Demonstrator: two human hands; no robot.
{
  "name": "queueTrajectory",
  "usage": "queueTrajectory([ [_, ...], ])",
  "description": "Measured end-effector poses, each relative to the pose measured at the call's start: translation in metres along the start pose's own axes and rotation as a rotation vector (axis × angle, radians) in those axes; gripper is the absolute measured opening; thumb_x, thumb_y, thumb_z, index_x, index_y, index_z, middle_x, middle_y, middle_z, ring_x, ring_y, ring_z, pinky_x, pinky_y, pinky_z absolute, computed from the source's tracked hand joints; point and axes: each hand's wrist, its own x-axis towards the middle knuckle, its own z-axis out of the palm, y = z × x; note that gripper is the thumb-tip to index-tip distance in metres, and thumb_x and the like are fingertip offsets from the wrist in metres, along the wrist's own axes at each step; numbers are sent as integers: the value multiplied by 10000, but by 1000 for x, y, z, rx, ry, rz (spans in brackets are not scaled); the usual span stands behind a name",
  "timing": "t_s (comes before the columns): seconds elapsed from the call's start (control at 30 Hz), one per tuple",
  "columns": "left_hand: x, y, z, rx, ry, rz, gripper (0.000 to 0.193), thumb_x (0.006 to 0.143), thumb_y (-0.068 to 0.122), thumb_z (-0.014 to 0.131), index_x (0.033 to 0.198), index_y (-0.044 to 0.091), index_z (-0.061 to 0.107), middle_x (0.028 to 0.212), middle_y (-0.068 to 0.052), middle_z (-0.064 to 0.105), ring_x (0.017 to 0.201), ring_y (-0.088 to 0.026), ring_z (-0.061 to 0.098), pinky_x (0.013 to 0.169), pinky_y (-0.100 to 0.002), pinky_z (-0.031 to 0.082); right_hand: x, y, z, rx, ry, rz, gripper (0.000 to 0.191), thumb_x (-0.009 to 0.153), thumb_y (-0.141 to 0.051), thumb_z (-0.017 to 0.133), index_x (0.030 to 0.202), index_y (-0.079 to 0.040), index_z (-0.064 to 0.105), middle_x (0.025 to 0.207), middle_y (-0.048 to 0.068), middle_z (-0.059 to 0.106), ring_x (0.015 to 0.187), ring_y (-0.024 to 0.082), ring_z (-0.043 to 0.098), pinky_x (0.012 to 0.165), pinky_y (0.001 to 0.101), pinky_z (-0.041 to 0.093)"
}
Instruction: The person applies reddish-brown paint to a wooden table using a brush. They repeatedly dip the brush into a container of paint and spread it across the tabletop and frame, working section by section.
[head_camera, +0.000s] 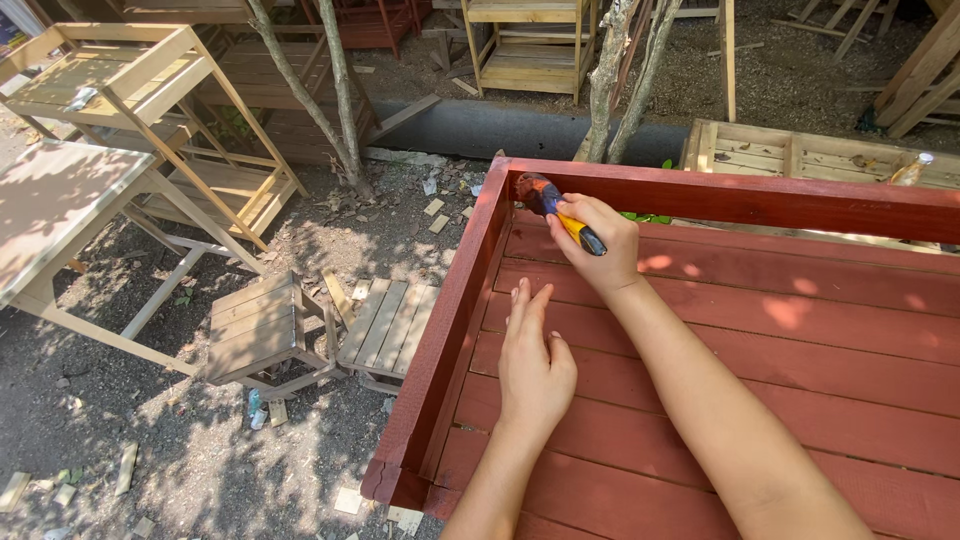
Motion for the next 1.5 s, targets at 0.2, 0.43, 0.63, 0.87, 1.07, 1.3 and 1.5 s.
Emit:
queueTrajectory([
  [0.2,2,-7,5,6,13,-44,596,836,-51,515,1431,-11,515,1591,-301,379,1511,-440,335,1201,-486,322,-25,-2,-34,-32,19,118,160,859,-39,817,970,15,713,1007,177,743,932,277,751,835,349,600],
  [0.43,-2,-11,10,45,19,-68,592,844,-51,522,1434,2,519,1598,-290,380,1520,-435,321,1203,-477,320,-31,23,6,327,77,798,162,864,-52,792,981,-3,692,883,108,745,735,228,729,647,358,570],
  [0.63,-1,-22,10,34,41,-76,573,852,-38,529,1424,-9,519,1594,-294,377,1512,-437,322,1204,-481,313,-48,54,17,738,284,1371,254,881,-76,764,1106,-92,647,953,63,731,711,223,737,613,327,608],
  [0.87,12,-26,15,68,-15,-96,568,848,-7,534,1416,0,538,1590,-289,380,1511,-429,315,1201,-479,305,-55,62,58,714,198,1198,349,784,-64,812,1039,-112,579,899,55,746,788,205,758,664,328,619],
  [1.07,9,-35,15,83,-19,-122,555,852,6,549,1407,-3,547,1583,-289,383,1508,-424,320,1204,-492,285,-51,70,54,110,32,542,311,879,-222,881,1088,-18,775,939,48,772,853,171,765,819,310,578],
  [1.3,7,-39,8,43,-23,-146,538,855,20,564,1392,-11,555,1588,-278,382,1513,-417,316,1202,-481,301,-44,53,64,483,379,1309,395,863,-279,798,1182,-66,708,999,56,756,812,242,762,636,361,589],
  [1.5,12,-41,2,47,-28,-161,539,850,24,576,1388,-14,560,1590,-276,379,1508,-420,313,1207,-481,288,-40,41,113,655,467,1507,359,896,-263,766,1183,-75,657,1075,77,740,874,267,770,658,382,616],
])
